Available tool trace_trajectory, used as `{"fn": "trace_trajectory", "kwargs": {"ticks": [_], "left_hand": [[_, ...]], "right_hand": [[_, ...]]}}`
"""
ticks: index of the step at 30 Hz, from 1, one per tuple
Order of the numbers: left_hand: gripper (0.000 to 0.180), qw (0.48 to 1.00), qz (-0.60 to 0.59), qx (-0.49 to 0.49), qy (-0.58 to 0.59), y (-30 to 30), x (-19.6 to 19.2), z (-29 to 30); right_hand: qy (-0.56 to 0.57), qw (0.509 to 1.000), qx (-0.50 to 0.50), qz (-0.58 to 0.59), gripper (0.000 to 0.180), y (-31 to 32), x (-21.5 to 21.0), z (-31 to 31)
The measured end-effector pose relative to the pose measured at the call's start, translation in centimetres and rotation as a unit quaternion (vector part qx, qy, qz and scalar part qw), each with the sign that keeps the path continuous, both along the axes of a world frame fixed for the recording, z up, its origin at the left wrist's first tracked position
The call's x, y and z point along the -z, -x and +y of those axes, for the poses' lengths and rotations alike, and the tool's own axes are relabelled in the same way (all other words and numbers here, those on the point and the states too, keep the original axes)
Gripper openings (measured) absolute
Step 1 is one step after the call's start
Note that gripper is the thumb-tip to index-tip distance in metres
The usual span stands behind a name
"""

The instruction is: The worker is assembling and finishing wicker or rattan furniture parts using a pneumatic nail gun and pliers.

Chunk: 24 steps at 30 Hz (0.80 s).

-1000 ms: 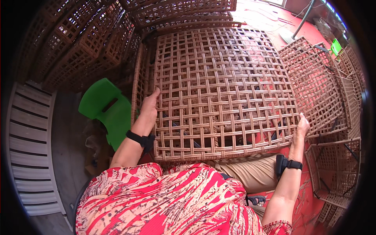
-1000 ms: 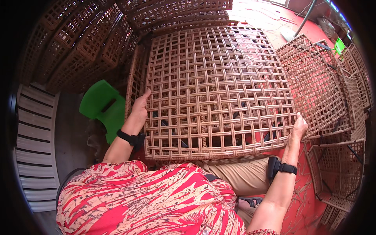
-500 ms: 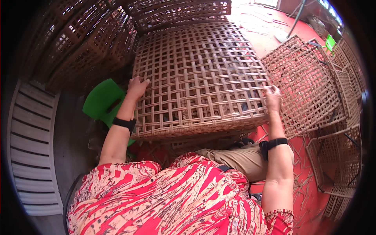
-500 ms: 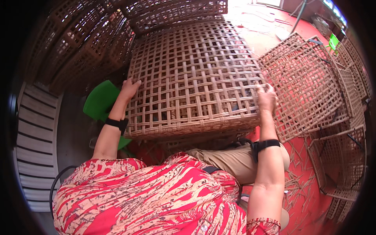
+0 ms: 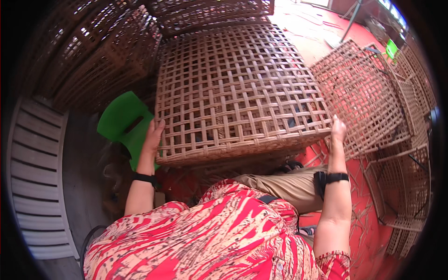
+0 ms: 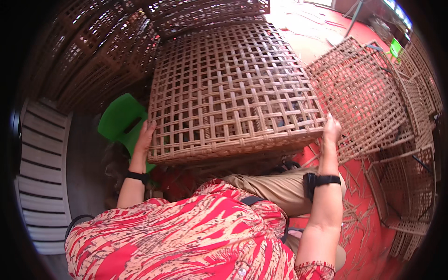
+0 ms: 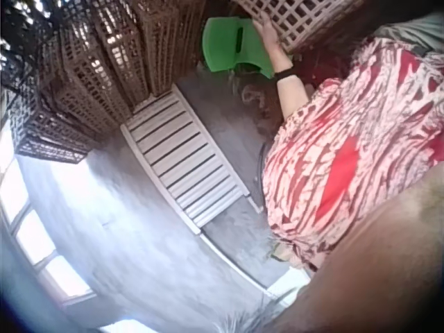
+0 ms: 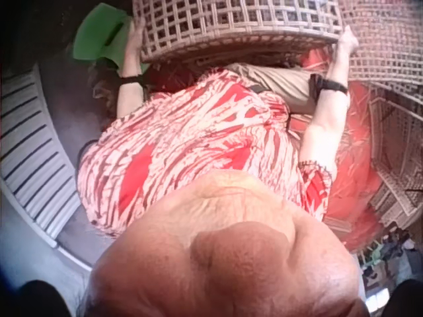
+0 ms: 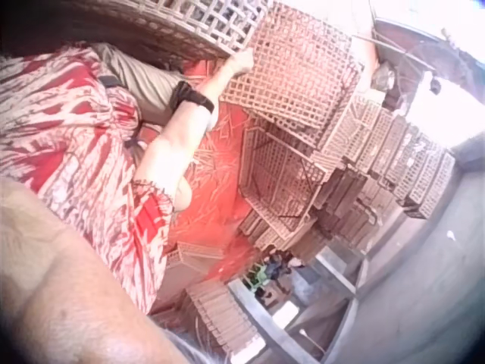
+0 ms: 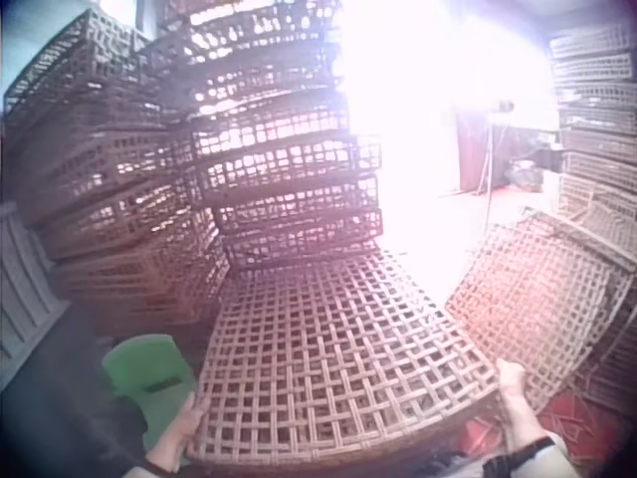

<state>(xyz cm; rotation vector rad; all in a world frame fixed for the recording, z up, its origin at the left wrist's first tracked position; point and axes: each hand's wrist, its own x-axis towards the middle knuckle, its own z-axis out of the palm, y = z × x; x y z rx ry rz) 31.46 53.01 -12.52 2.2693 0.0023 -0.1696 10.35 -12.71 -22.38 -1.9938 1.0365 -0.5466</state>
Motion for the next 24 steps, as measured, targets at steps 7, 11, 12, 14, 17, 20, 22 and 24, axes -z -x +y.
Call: {"fn": "trace_trajectory", "kwargs": {"ticks": [7,11,12,14,17,20,22,24], "left_hand": [[0.064,0.969,0.047,0.059,0.236,2.0,-1.5,-1.7],[0.064,0.959,0.048,0.036,0.278,2.4,0.0,-0.4],[0.061,0.973,0.036,0.018,0.229,2.5,-0.9,-0.9],[0.064,0.978,0.039,0.025,0.204,1.3,-1.3,-0.6],[0.056,0.978,0.055,-0.008,0.202,2.6,-2.2,-2.3],[0.054,0.996,-0.019,-0.018,0.08,0.7,-0.6,0.3],[0.053,0.971,-0.178,-0.036,-0.157,-0.7,0.0,-2.2],[0.044,0.905,-0.402,0.021,-0.134,2.9,-5.5,-9.9]], "right_hand": [[-0.338,0.889,0.174,-0.257,0.04,-2.7,-1.6,5.9],[-0.273,0.906,0.173,-0.273,0.038,-2.9,-0.7,6.3],[-0.258,0.919,0.168,-0.246,0.037,-2.6,-0.5,6.2],[-0.213,0.933,0.169,-0.236,0.037,-3.0,-0.7,6.0],[-0.217,0.953,0.119,-0.176,0.04,-3.0,-1.1,5.1],[-0.399,0.869,0.093,-0.278,0.057,-2.3,-4.8,6.3],[-0.375,0.841,0.221,-0.32,0.043,-0.8,-6.2,5.0],[-0.406,0.806,0.168,-0.396,0.023,2.6,-6.2,4.0]]}}
